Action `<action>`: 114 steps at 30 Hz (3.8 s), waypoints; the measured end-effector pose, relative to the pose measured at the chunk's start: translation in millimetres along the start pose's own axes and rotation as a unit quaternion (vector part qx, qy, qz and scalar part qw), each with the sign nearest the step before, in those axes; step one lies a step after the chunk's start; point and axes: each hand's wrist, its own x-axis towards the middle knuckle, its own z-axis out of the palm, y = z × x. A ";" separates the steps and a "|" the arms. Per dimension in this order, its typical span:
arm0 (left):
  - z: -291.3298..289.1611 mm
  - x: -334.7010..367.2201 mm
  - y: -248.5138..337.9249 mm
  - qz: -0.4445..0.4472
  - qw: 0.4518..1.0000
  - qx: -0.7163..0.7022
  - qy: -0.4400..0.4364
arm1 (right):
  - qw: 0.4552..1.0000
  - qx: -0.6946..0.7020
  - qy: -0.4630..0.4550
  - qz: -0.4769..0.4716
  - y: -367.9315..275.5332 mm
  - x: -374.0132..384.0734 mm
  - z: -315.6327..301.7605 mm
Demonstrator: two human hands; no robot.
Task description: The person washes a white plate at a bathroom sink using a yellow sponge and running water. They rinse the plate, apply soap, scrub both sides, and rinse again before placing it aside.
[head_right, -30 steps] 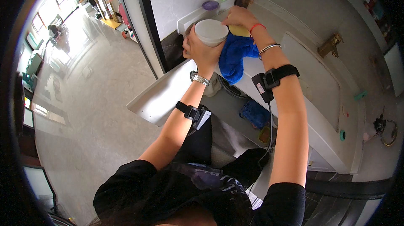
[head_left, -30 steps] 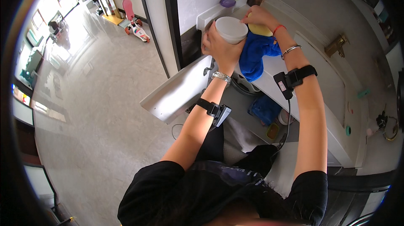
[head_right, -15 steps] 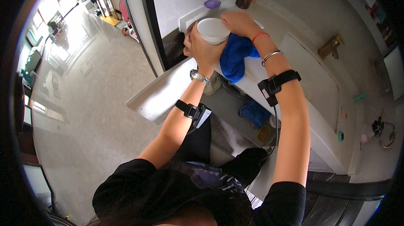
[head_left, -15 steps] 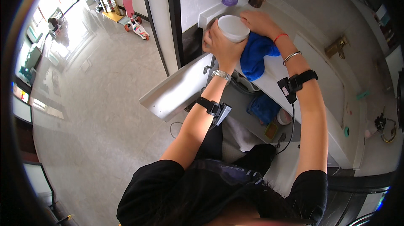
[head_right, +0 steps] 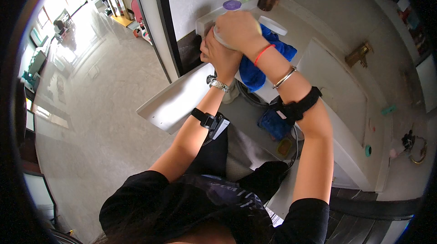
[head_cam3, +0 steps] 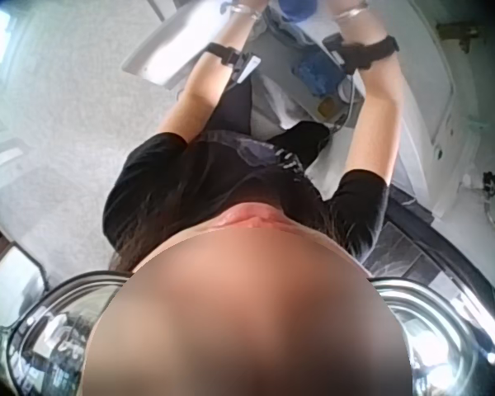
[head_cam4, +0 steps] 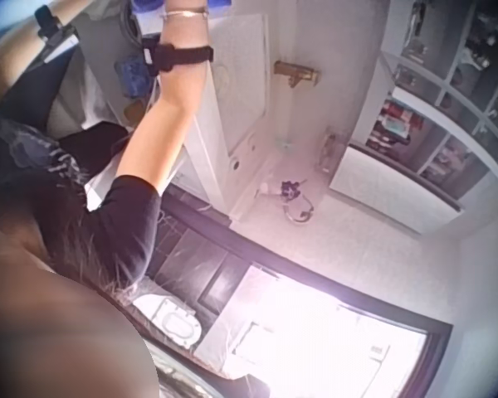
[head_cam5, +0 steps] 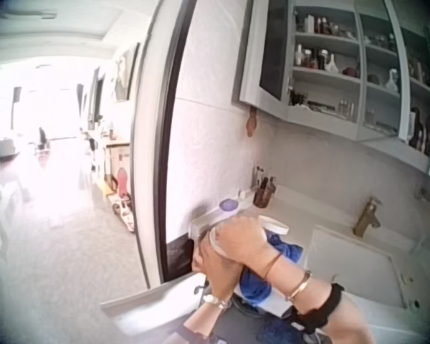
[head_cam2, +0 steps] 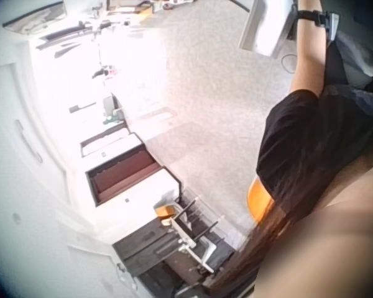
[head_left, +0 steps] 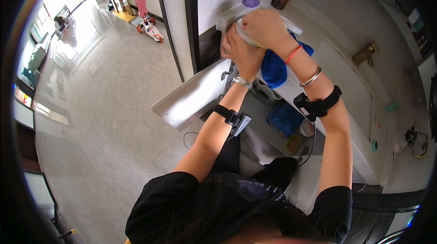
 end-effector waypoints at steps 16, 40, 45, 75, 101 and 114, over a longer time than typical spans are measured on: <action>6.9 -4.8 -13.2 0.018 1.000 -0.008 0.003 | 0.996 -0.052 -0.026 0.069 -43.2 -4.6 -11.7; -49.7 -14.0 -19.2 0.079 0.994 -0.031 -0.063 | 0.983 0.134 -0.079 0.093 -13.3 -57.6 -3.0; -70.6 8.5 -42.8 0.163 0.976 -0.106 -0.093 | 0.981 0.191 -0.032 0.018 18.9 -62.0 -6.2; -30.5 -9.1 -6.5 0.026 0.997 -0.051 -0.055 | 0.999 0.037 0.002 0.031 -31.2 -43.4 -19.8; -35.1 17.2 -2.3 0.093 0.990 -0.036 -0.097 | 0.992 0.095 -0.031 0.076 34.4 -7.7 24.8; -28.0 22.2 -6.1 0.146 0.984 -0.071 -0.070 | 0.952 0.258 -0.067 0.153 53.2 9.5 73.4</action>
